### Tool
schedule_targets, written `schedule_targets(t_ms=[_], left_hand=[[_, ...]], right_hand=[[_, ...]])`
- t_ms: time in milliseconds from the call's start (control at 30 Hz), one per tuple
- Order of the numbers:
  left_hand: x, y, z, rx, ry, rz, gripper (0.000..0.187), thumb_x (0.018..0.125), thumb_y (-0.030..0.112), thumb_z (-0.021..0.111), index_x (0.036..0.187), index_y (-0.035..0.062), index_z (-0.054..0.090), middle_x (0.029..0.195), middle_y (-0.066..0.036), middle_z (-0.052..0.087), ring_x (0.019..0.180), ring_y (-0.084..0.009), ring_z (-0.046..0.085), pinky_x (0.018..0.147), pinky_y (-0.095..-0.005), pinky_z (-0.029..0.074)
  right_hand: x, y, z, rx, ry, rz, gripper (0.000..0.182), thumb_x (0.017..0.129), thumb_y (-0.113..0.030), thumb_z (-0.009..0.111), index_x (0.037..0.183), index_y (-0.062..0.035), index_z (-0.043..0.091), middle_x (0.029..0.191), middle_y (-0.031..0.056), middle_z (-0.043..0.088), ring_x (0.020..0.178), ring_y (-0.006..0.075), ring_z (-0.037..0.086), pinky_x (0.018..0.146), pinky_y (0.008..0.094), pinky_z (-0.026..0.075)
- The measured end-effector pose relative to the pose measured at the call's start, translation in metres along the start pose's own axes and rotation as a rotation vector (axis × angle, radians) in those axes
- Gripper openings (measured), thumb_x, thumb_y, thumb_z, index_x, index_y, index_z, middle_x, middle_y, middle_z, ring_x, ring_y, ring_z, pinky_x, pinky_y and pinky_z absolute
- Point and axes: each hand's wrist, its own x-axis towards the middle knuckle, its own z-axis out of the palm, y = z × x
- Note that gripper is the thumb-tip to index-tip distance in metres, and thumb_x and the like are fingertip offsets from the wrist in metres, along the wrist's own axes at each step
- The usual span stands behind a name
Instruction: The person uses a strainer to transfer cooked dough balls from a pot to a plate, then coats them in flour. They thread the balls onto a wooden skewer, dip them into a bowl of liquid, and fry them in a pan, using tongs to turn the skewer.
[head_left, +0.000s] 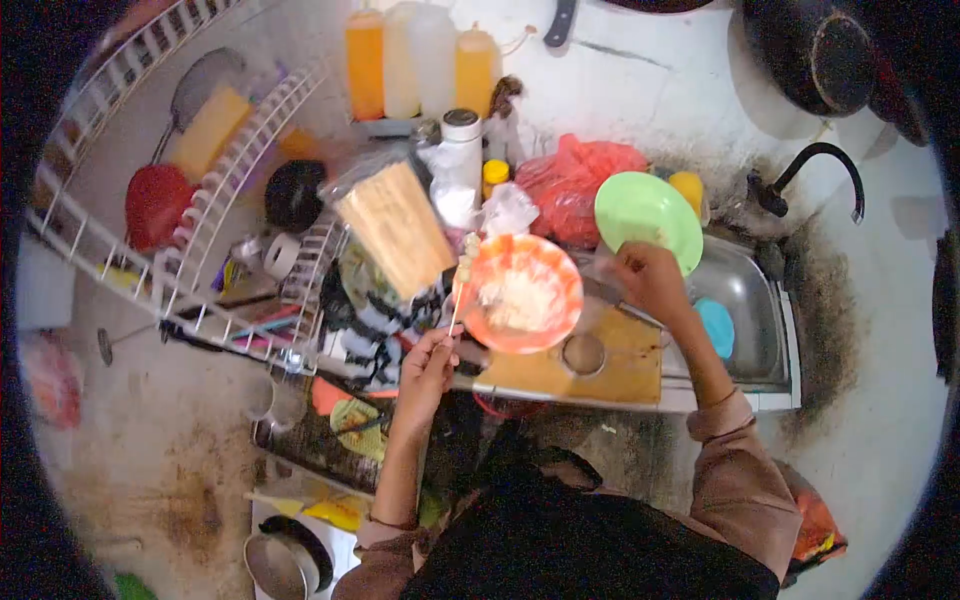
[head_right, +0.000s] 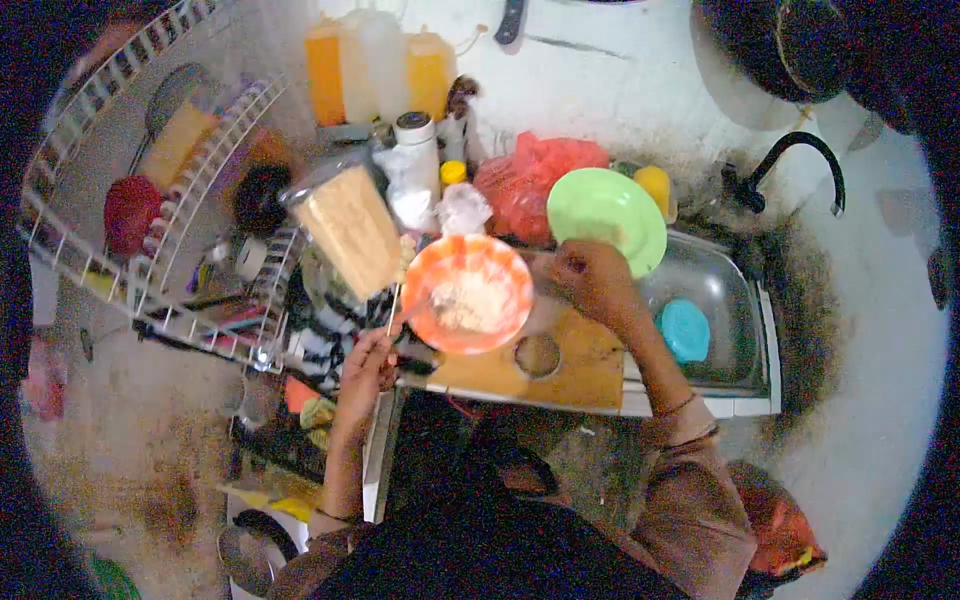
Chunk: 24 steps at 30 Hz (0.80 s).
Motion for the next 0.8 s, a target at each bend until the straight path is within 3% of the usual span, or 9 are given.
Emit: schedule_targets(t_ms=[67, 167, 267, 300, 367, 433, 500, 700, 800], left_hand=[[0.027, 0.007, 0.018, 0.007, 0.004, 0.031, 0.023, 0.091, 0.018, 0.047, 0.108, 0.0067, 0.056, 0.067, 0.007, 0.045, 0.047, 0.0008, 0.032, 0.040, -0.0159, 0.023], [0.057, 0.019, 0.044, 0.041, -0.028, 0.066, 0.022, 0.091, 0.016, 0.046, 0.109, 0.0062, 0.055, 0.068, 0.007, 0.044, 0.048, 0.0007, 0.031, 0.040, -0.0157, 0.022], [0.074, 0.032, 0.070, 0.044, -0.030, 0.042, 0.022, 0.091, 0.016, 0.045, 0.109, 0.0064, 0.055, 0.069, 0.006, 0.044, 0.047, 0.0006, 0.031, 0.040, -0.0156, 0.022], [0.081, 0.027, 0.075, 0.022, -0.012, 0.047, 0.021, 0.092, 0.016, 0.045, 0.108, 0.0065, 0.055, 0.068, 0.006, 0.044, 0.046, 0.0006, 0.030, 0.040, -0.0158, 0.022], [0.089, 0.030, 0.083, 0.021, -0.033, 0.023, 0.020, 0.092, 0.016, 0.045, 0.106, 0.0066, 0.055, 0.068, 0.006, 0.045, 0.045, 0.0004, 0.029, 0.041, -0.0159, 0.022], [0.094, 0.036, 0.091, 0.032, -0.023, 0.010, 0.018, 0.092, 0.016, 0.045, 0.103, 0.0060, 0.054, 0.068, 0.005, 0.045, 0.045, 0.0001, 0.029, 0.040, -0.0161, 0.021], [0.098, 0.039, 0.093, 0.042, -0.016, 0.006, 0.018, 0.091, 0.016, 0.044, 0.102, 0.0057, 0.054, 0.068, 0.005, 0.045, 0.045, 0.0000, 0.030, 0.041, -0.0161, 0.022], [0.108, 0.044, 0.101, 0.082, 0.031, -0.025, 0.020, 0.091, 0.016, 0.044, 0.105, 0.0050, 0.053, 0.068, 0.005, 0.045, 0.048, -0.0002, 0.031, 0.042, -0.0158, 0.023], [0.115, 0.039, 0.106, 0.077, 0.011, -0.023, 0.019, 0.091, 0.016, 0.044, 0.104, 0.0048, 0.053, 0.067, 0.005, 0.045, 0.047, -0.0003, 0.031, 0.042, -0.0161, 0.023]], right_hand=[[0.034, 0.050, -0.015, 0.217, 0.138, 0.056, 0.019, 0.086, -0.019, 0.053, 0.087, -0.0018, 0.060, 0.074, 0.0124, 0.061, 0.066, 0.0217, 0.057, 0.062, 0.0329, 0.044], [0.089, 0.121, -0.042, 0.049, 0.272, -0.224, 0.025, 0.081, -0.004, 0.055, 0.106, -0.0026, 0.054, 0.097, 0.0145, 0.059, 0.088, 0.0246, 0.058, 0.078, 0.0313, 0.046], [0.155, 0.194, -0.040, 0.173, 0.193, -0.284, 0.027, 0.080, 0.004, 0.049, 0.106, -0.0015, 0.055, 0.105, 0.0121, 0.058, 0.086, 0.0177, 0.055, 0.074, 0.0292, 0.045], [0.169, 0.193, -0.043, 0.188, 0.063, -0.189, 0.031, 0.078, 0.001, 0.049, 0.109, -0.0024, 0.054, 0.115, 0.0138, 0.054, 0.090, 0.0208, 0.056, 0.076, 0.0311, 0.045], [0.211, 0.220, -0.030, 0.005, -0.036, -0.525, 0.030, 0.077, -0.003, 0.050, 0.106, -0.0036, 0.057, 0.107, 0.0154, 0.057, 0.084, 0.0214, 0.057, 0.072, 0.0318, 0.046], [0.234, 0.226, -0.022, -0.154, -0.183, -0.597, 0.024, 0.076, -0.008, 0.052, 0.099, -0.0041, 0.059, 0.095, 0.0166, 0.059, 0.075, 0.0220, 0.057, 0.066, 0.0326, 0.046], [0.248, 0.224, -0.013, -0.287, -0.378, -0.402, 0.017, 0.075, -0.013, 0.054, 0.087, -0.0038, 0.061, 0.079, 0.0174, 0.059, 0.065, 0.0226, 0.056, 0.059, 0.0336, 0.044], [0.245, 0.198, -0.017, -0.190, -0.066, -0.376, 0.019, 0.077, -0.015, 0.056, 0.065, -0.0008, 0.049, 0.058, 0.0181, 0.048, 0.051, 0.0291, 0.045, 0.051, 0.0377, 0.038], [0.250, 0.194, -0.024, -0.245, -0.040, -0.315, 0.023, 0.076, -0.020, 0.055, 0.064, -0.0010, 0.052, 0.063, 0.0166, 0.056, 0.061, 0.0353, 0.054, 0.059, 0.0397, 0.045]])
